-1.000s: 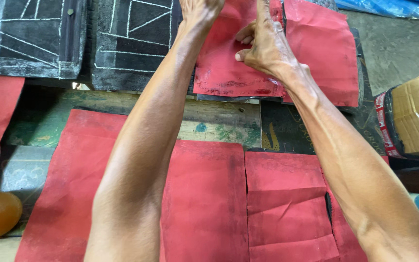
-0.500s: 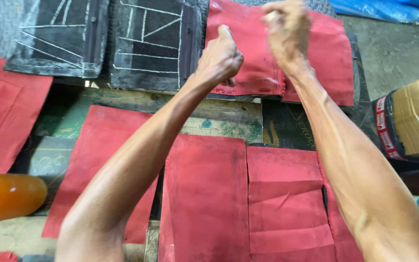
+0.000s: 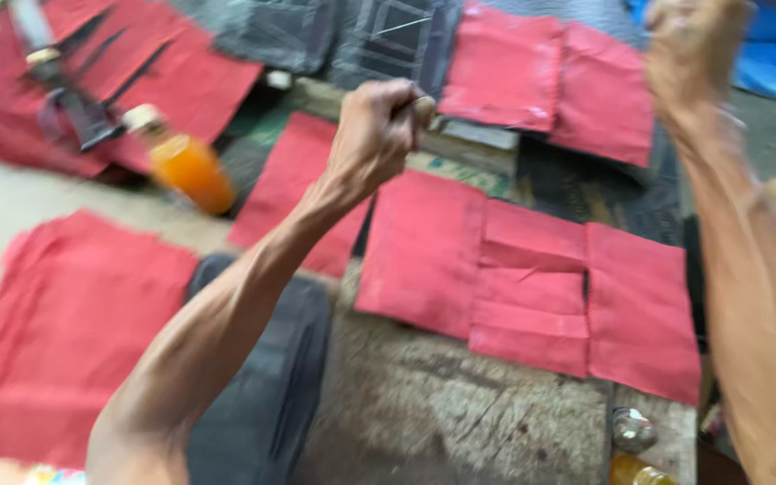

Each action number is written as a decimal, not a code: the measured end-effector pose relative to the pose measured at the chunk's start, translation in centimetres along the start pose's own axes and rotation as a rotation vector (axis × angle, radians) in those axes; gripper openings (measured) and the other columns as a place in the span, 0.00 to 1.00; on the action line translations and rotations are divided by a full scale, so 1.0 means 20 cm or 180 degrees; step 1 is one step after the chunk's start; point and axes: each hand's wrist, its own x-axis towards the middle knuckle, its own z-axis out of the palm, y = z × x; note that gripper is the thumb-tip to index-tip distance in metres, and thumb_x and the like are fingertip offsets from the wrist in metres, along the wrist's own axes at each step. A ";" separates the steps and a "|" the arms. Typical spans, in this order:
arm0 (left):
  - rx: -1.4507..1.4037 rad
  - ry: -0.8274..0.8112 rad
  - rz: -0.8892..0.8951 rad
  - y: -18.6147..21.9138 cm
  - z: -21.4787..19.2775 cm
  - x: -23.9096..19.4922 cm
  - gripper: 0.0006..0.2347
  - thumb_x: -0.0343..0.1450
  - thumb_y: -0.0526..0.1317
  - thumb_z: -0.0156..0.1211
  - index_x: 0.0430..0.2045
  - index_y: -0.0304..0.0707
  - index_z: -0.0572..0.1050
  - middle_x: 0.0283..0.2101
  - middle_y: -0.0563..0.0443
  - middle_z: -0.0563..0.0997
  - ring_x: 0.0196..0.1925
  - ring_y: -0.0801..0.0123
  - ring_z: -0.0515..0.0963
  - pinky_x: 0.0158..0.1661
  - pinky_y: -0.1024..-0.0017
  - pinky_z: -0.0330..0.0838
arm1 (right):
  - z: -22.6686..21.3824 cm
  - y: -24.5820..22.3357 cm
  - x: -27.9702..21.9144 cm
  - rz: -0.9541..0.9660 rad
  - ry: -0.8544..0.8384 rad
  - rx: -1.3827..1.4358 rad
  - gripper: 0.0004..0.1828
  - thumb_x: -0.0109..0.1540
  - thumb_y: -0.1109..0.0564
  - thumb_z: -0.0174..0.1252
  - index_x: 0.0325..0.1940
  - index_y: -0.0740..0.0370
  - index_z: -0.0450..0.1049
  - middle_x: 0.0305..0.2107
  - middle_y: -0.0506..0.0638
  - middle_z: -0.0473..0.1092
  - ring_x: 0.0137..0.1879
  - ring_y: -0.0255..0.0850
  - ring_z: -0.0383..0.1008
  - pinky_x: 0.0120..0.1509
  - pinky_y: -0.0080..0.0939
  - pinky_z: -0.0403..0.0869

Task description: The person repeatedly applies a yellowish substance from a small jar onto the edges of red fabric pieces using a finger. The person then folds the treated edges and places the pieces into a stack.

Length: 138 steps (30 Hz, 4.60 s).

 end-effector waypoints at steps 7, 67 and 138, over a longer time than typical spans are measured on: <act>0.0340 0.0865 -0.1281 0.10 -0.87 -1.15 0.08 0.73 0.41 0.60 0.34 0.35 0.80 0.25 0.55 0.81 0.21 0.76 0.80 0.23 0.72 0.74 | -0.20 -1.28 -0.64 0.0919 0.0253 0.1537 0.17 0.80 0.66 0.44 0.74 0.67 0.57 0.56 0.54 0.63 0.30 0.32 0.60 0.32 0.33 0.64; -0.0665 0.1456 -0.1544 -0.11 -1.66 -1.53 0.08 0.79 0.40 0.57 0.37 0.34 0.78 0.35 0.55 0.82 0.34 0.75 0.78 0.40 0.75 0.79 | -0.19 -2.50 -1.91 0.3039 -0.0748 0.1567 0.36 0.65 0.59 0.53 0.77 0.61 0.53 0.19 0.48 0.67 0.28 0.32 0.67 0.35 0.33 0.68; 0.0295 -0.2330 -0.0477 0.47 0.47 -1.71 0.37 0.61 0.30 0.70 0.66 0.25 0.58 0.67 0.28 0.65 0.67 0.40 0.68 0.64 0.58 0.66 | -0.68 -2.14 -2.33 0.3276 0.0542 -0.0681 0.49 0.57 0.61 0.75 0.75 0.64 0.55 0.29 0.47 0.63 0.37 0.34 0.64 0.45 0.35 0.71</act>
